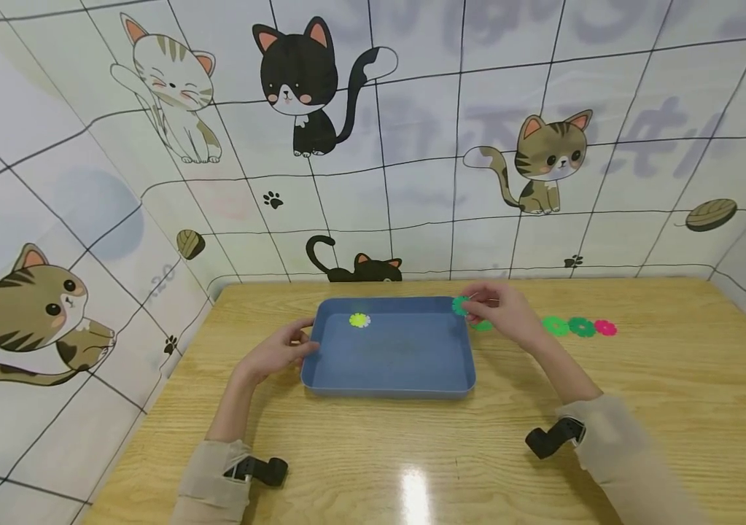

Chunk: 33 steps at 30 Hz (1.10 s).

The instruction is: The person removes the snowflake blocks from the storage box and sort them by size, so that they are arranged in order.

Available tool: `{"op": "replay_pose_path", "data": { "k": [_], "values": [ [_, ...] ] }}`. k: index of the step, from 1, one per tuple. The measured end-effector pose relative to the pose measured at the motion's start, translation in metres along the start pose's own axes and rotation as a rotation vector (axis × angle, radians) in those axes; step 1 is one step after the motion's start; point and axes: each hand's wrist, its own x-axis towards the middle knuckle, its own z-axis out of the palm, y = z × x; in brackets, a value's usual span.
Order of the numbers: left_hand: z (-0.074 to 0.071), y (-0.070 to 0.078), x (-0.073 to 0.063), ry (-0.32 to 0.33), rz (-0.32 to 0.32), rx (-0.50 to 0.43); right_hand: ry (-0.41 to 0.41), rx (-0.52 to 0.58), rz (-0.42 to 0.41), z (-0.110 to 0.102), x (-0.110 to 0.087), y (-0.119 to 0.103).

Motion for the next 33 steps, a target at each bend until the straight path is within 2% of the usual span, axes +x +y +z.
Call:
{"op": "replay_pose_path", "data": {
  "k": [6, 10, 24, 33],
  "values": [
    [-0.001, 0.0, 0.0, 0.003, 0.008, -0.001, 0.043, -0.023, -0.015, -0.03, -0.012, 0.011],
    [0.0, 0.001, 0.0, 0.001, 0.012, -0.006, 0.071, -0.084, -0.009, -0.049, -0.022, 0.019],
    [0.0, 0.001, -0.001, -0.003, 0.007, -0.017, 0.134, -0.237, 0.13, -0.105, -0.054, 0.047],
    [0.0, 0.002, -0.001, 0.001, 0.0, -0.027, 0.19, -0.231, 0.195, -0.138, -0.073, 0.063]
  ]
}}
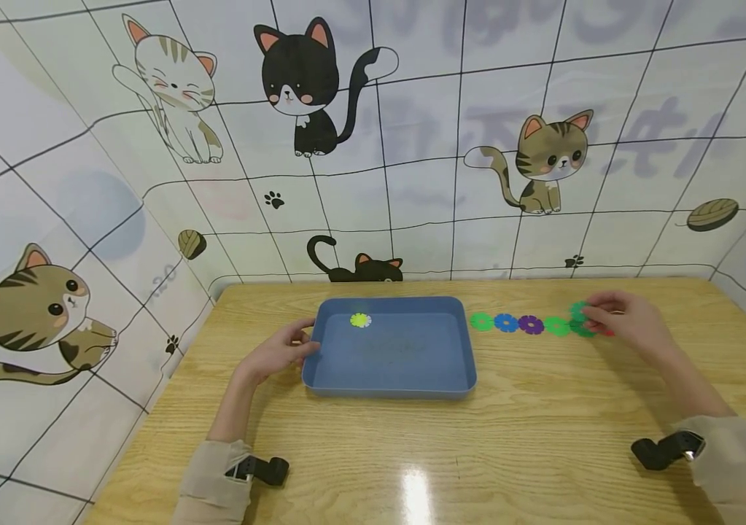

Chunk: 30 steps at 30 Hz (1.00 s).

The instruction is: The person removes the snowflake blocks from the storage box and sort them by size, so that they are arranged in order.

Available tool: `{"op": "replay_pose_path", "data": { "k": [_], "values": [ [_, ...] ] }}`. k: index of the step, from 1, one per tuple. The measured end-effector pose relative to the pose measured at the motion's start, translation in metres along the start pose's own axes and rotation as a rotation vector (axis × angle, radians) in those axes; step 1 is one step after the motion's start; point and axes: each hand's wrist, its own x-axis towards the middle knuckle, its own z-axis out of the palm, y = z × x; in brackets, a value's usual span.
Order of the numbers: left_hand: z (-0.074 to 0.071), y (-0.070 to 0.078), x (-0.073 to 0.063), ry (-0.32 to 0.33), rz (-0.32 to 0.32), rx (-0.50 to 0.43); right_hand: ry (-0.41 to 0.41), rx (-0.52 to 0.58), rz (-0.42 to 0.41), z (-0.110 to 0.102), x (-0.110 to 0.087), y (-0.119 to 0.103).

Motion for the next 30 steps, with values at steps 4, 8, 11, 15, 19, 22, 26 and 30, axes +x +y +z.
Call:
{"op": "replay_pose_path", "data": {
  "k": [4, 8, 11, 15, 19, 22, 26, 30],
  "values": [
    [0.0, -0.001, 0.001, 0.004, -0.001, -0.003, 0.013, -0.022, 0.026, -0.012, -0.003, 0.01],
    [0.0, -0.001, 0.001, 0.006, 0.002, -0.002, 0.024, -0.1, 0.077, -0.024, -0.004, 0.018],
    [0.0, -0.001, 0.001, 0.005, 0.005, 0.0, 0.032, -0.134, 0.117, -0.031, -0.005, 0.023],
    [0.0, -0.001, 0.001, 0.004, 0.006, 0.006, 0.055, -0.168, 0.154, -0.039, -0.006, 0.031],
    [0.0, 0.0, 0.0, 0.005, -0.002, 0.011, 0.078, -0.228, 0.173, -0.045, -0.007, 0.039],
    [0.0, 0.0, -0.001, 0.005, -0.008, 0.01, 0.078, -0.269, 0.173, -0.047, -0.008, 0.042],
    [0.0, 0.0, -0.001, 0.002, -0.004, 0.007, 0.077, -0.309, 0.183, -0.049, -0.009, 0.041],
    [0.0, 0.0, 0.0, -0.004, 0.011, 0.006, 0.086, -0.344, 0.197, -0.049, -0.01, 0.041]
  ]
}}
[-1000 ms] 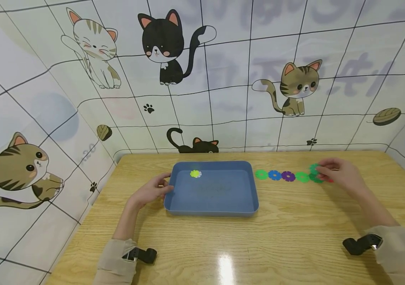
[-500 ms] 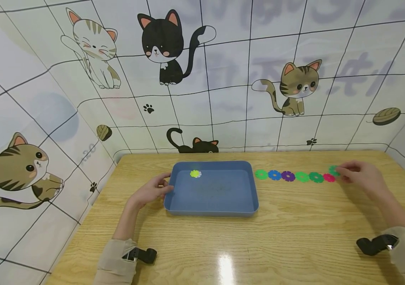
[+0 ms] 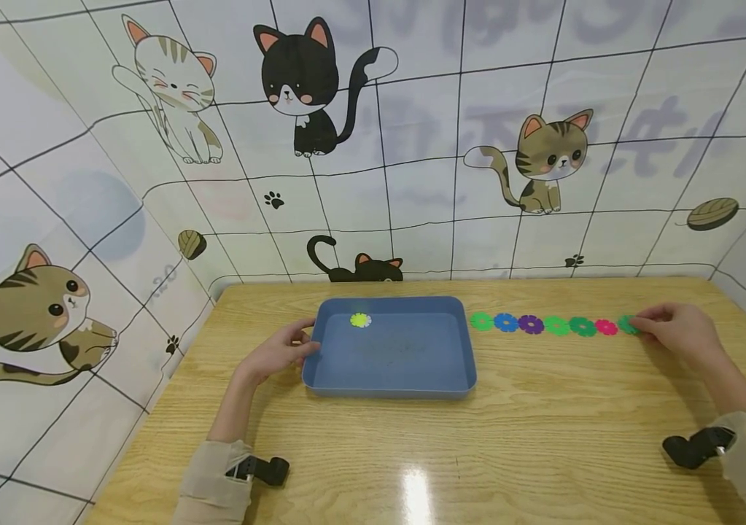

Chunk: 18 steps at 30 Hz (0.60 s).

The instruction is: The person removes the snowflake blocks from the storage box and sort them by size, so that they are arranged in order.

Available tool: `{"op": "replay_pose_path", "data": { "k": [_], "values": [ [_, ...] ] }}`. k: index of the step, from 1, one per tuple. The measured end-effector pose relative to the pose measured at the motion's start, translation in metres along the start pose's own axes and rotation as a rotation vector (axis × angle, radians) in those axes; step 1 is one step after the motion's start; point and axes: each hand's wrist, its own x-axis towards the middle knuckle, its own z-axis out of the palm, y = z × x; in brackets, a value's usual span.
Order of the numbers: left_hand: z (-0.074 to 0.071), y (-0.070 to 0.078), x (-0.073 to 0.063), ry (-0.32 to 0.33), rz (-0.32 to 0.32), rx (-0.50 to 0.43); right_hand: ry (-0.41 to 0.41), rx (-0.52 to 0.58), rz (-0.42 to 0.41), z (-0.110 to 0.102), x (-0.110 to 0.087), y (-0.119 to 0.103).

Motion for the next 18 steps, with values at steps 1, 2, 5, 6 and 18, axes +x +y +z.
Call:
{"op": "replay_pose_path", "data": {
  "k": [1, 2, 5, 6, 18],
  "values": [
    [-0.0001, -0.0001, 0.0, -0.001, 0.002, 0.001, 0.003, -0.009, 0.001, 0.0003, 0.0002, 0.0003],
    [-0.0002, -0.0002, -0.0001, -0.002, 0.003, 0.001, 0.006, -0.018, 0.002, 0.0006, 0.0004, 0.0006],
    [-0.0003, -0.0006, 0.0004, -0.003, 0.007, 0.002, 0.008, -0.039, 0.0, 0.0011, 0.001, 0.0021],
    [-0.0002, -0.0006, 0.0005, -0.002, 0.005, 0.002, 0.006, -0.044, 0.0, 0.001, 0.0011, 0.0024],
    [-0.0003, -0.0012, 0.0014, -0.004, -0.001, -0.009, -0.006, -0.073, 0.027, 0.0032, 0.0015, -0.0002]
  ]
}}
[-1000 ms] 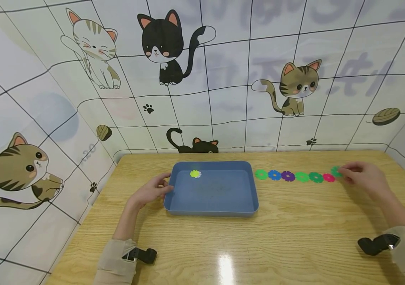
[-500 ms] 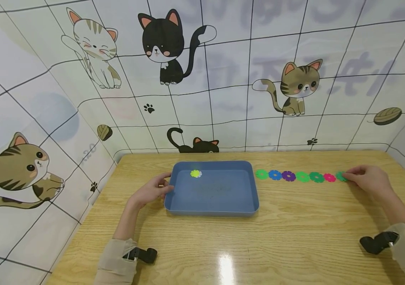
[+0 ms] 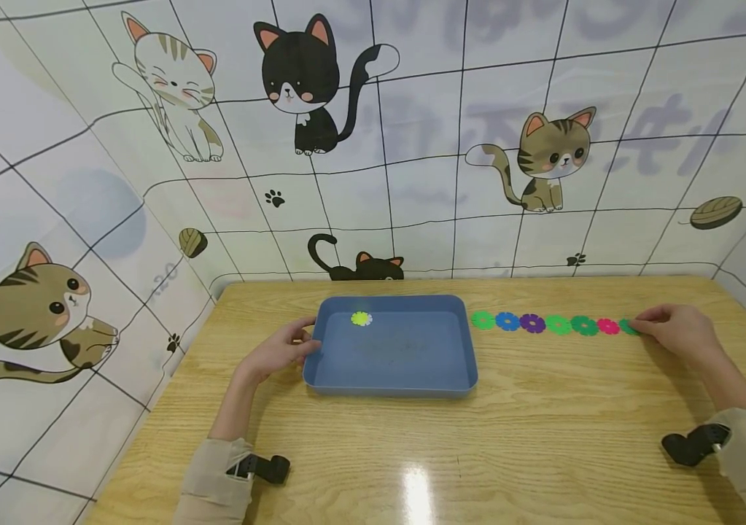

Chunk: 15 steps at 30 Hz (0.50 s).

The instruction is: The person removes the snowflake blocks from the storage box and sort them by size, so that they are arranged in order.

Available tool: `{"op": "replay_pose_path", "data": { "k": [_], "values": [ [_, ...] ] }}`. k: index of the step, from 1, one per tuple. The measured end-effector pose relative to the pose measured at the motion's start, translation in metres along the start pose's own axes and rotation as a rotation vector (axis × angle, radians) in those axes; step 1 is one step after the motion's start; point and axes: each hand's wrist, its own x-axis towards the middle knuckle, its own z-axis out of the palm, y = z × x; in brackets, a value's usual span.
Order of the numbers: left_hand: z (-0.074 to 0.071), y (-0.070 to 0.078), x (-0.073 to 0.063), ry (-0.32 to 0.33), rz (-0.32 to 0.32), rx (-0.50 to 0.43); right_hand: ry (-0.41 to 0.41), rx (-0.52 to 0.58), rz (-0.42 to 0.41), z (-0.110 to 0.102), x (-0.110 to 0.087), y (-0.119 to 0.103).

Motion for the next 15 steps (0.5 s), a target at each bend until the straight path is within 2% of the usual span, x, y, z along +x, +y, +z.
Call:
{"op": "replay_pose_path", "data": {
  "k": [15],
  "values": [
    [-0.0003, -0.0011, 0.0009, 0.002, 0.003, 0.011, 0.03, 0.011, -0.041, -0.0008, 0.0, -0.0004]
  ]
}}
